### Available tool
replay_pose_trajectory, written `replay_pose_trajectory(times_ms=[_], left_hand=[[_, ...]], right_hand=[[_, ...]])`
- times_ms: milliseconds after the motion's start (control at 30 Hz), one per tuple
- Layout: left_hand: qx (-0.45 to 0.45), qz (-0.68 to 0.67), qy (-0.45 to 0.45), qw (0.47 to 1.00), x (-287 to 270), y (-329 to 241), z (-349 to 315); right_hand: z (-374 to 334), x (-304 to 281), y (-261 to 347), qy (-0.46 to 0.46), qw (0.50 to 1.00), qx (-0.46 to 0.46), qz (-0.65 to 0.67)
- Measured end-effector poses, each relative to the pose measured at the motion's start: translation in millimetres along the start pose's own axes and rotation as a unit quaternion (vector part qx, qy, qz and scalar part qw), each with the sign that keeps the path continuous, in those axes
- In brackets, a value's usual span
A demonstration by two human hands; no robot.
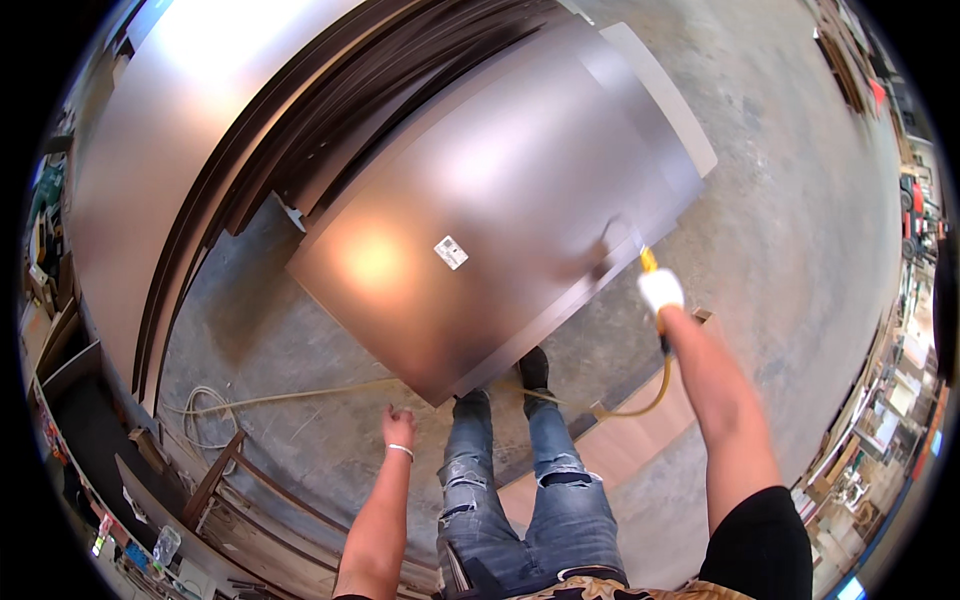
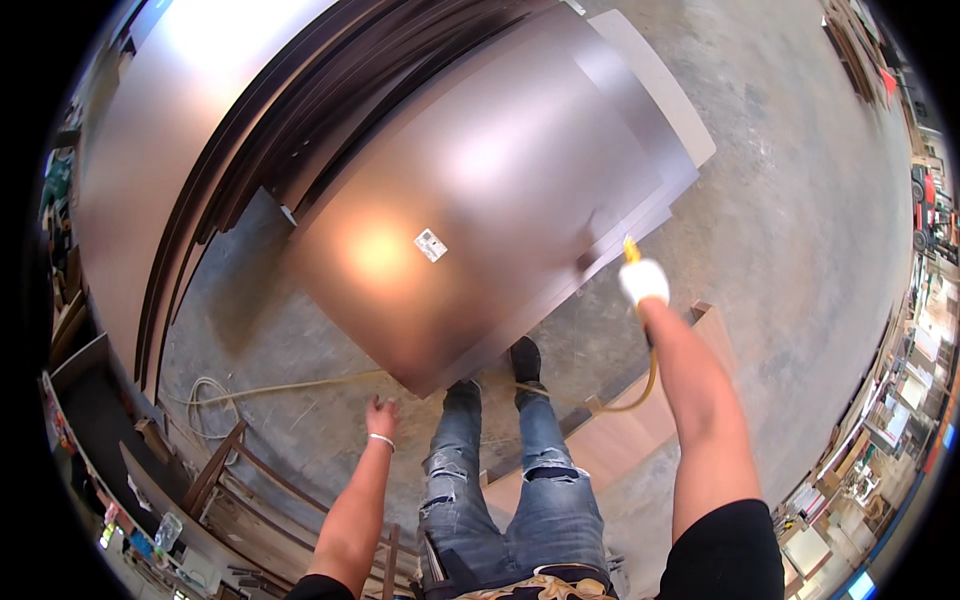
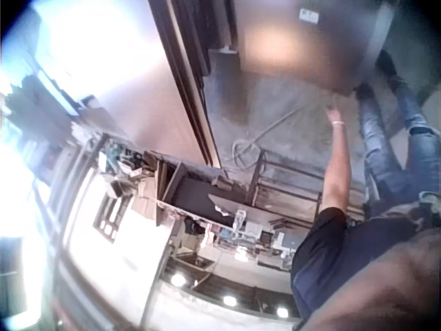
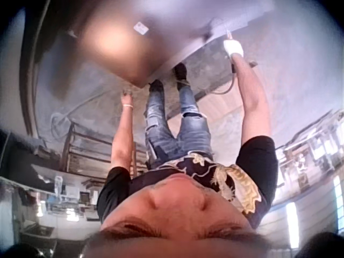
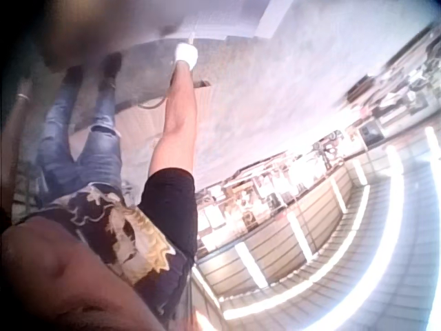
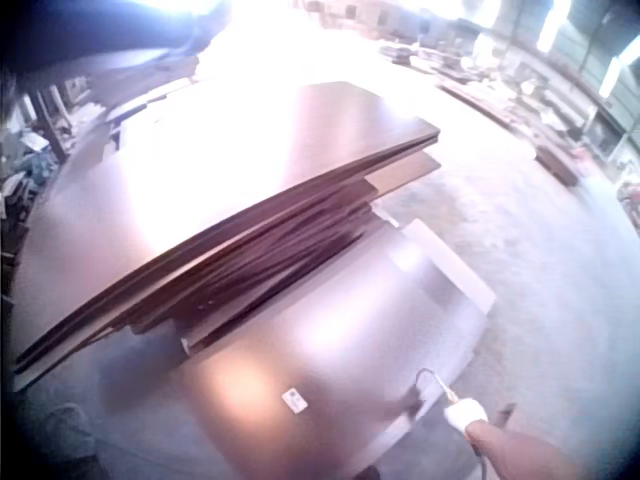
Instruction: The person repeatedly picks up large metal sheets from a stack, sprays them with a handheld spray gun, and places them on a workbench. The person handles the sheets one at a time, spraying each side before stacking them.
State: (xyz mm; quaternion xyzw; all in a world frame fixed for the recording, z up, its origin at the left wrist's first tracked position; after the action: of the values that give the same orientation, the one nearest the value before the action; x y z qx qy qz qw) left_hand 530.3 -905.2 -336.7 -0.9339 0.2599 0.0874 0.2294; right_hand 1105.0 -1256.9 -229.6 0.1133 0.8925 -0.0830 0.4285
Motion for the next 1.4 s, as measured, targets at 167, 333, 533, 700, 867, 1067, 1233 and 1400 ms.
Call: replay_pose_trajectory(times_ms=[167, 333, 533, 700, 867, 1067, 1233, 1400], left_hand=[[0.012, 0.057, -0.001, 0.998, 41.1, -28.3, 33.7], [0.044, -0.017, -0.042, 0.998, 53.7, -37.6, 40.8], [0.049, -0.036, 0.043, 0.997, 67.9, -43.4, 41.7], [0.030, -0.028, 0.046, 0.998, 58.7, -14.2, 42.0], [-0.022, -0.081, 0.057, 0.995, 74.2, -10.2, 8.2], [-0.013, -0.043, 0.038, 0.998, 61.9, -24.5, -2.8], [-0.025, -0.040, 0.051, 0.998, 57.1, -16.9, -6.9], [-0.029, -0.053, 0.057, 0.997, 65.2, -14.1, -24.1]], right_hand=[[-187.3, 100.6, -19.1, 0.147, 0.970, -0.098, -0.167], [-269.0, 166.9, -9.9, 0.226, 0.930, -0.241, -0.164], [-143.5, 78.0, -3.3, 0.065, 0.990, -0.100, -0.071], [-212.9, 122.0, 30.6, 0.130, 0.958, -0.216, -0.138], [-270.7, 169.9, -10.9, 0.224, 0.934, -0.215, -0.179], [-237.0, 148.7, -18.6, 0.114, 0.965, -0.190, -0.138], [-247.5, 153.7, -24.7, 0.108, 0.979, -0.128, -0.119], [-290.8, 173.1, -21.8, 0.204, 0.929, -0.233, -0.201]])
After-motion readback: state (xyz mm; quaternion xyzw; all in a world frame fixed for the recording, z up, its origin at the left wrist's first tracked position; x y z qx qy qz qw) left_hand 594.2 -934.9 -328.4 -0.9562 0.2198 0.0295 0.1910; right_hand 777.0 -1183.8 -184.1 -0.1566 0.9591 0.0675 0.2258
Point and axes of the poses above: each hand's wrist, its own z-axis towards the middle knuckle, its own x-axis out of the palm, y = z × x, the point moved 7 cm from there along z, towards the middle knuckle, and after that the axes turned 1 degree about -y, right-handed, at the moved point
